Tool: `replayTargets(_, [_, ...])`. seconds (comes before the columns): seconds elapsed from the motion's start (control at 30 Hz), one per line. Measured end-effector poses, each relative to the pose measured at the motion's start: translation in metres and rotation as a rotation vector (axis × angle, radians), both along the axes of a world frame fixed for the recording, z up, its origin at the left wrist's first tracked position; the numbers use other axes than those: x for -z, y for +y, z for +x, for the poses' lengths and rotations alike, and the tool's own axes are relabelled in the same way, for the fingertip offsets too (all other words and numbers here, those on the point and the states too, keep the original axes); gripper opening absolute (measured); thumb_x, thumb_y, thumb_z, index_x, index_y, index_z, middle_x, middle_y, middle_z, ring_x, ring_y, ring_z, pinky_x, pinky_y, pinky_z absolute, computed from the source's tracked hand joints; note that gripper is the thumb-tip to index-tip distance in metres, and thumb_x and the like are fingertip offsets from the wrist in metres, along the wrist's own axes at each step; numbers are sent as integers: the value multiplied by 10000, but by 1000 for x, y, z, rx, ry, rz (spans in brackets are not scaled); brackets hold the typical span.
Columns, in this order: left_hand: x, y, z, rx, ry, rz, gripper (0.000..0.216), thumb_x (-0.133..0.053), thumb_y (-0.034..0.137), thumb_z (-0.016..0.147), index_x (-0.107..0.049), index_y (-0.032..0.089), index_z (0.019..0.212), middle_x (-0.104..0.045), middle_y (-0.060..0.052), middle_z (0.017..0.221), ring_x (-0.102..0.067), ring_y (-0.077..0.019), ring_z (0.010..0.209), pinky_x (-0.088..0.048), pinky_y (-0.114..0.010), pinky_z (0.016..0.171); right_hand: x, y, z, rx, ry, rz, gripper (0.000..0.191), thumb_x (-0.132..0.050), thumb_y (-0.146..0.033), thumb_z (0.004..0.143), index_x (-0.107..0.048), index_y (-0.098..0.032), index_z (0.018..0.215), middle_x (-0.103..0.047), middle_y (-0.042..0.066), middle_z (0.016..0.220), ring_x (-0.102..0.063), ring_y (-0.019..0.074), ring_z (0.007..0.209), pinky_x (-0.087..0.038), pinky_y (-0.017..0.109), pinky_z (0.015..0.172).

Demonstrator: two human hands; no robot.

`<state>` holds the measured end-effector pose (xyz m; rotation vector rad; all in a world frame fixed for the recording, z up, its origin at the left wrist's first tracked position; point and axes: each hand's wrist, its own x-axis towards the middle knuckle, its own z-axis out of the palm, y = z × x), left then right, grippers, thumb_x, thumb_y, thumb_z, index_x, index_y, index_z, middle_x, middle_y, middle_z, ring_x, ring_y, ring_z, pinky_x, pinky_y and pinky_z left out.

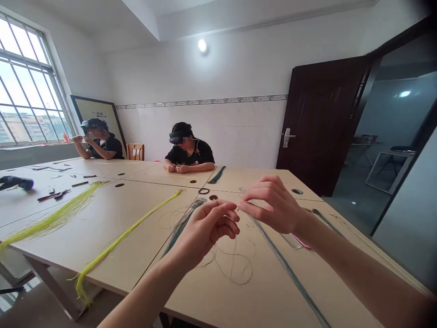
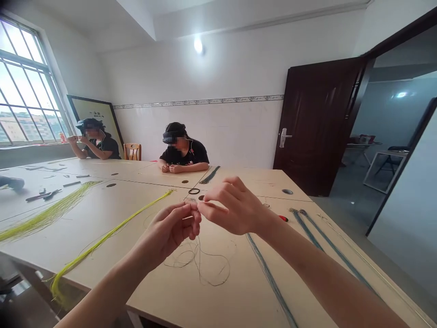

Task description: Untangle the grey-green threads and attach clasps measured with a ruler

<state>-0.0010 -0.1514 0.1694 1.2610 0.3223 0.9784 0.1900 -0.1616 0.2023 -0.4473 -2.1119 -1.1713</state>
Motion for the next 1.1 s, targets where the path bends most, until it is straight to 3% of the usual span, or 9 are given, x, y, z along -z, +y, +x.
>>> replayTargets(0.17, [0,-10,1,-23,59,-27,248,-646,304,808,-571,123,655,-511,21,571,-437,-35,470,-323,-134,435,5,-4,0,-37,-8,21,115,-554,-142,843,-595,-243,880,-632,-22,808,-566,102,813,-413,290,780])
replayTargets(0.57, [19,-21,-1,-102,51,-108,263,-689,350,728,-548,141,653,-407,51,482,-324,-46,456,-202,-175,441,20,-14,-10,-59,27,-104,213,-478,-84,842,-572,-181,1007,-624,31,816,-571,146,785,-385,392,834])
replayTargets(0.67, [17,-23,-1,-203,87,-29,261,-660,353,740,-530,151,637,-394,52,474,-305,-57,456,-206,-189,440,23,-19,-20,-80,259,-255,137,-521,-132,847,-564,-204,956,-620,14,784,-562,134,713,-405,376,797])
replayTargets(0.73, [15,-25,0,-292,150,83,252,-633,356,754,-536,157,634,-399,46,484,-302,-68,462,-210,-199,437,24,-26,-28,-81,427,-446,52,-521,-192,858,-561,-222,871,-609,7,743,-558,139,686,-443,338,721])
replayTargets(0.83, [15,-26,3,-395,218,177,232,-633,350,726,-544,167,616,-403,40,499,-297,-79,465,-232,-212,437,26,-37,-35,-38,545,-708,92,-511,-264,856,-558,-250,778,-600,6,703,-568,153,654,-473,292,578])
replayTargets(0.93, [19,-26,7,-472,264,212,197,-632,317,691,-540,180,584,-424,31,510,-327,-93,477,-272,-226,454,26,-42,-36,-38,587,-792,108,-514,-258,837,-550,-263,736,-588,-9,661,-570,149,601,-463,269,490])
replayTargets(1.1, [24,-25,10,-563,316,299,166,-597,281,702,-535,192,576,-485,5,552,-387,-119,528,-304,-238,483,28,-42,-32,-23,597,-876,121,-503,-234,840,-545,-275,734,-571,-46,638,-554,113,547,-454,237,473])
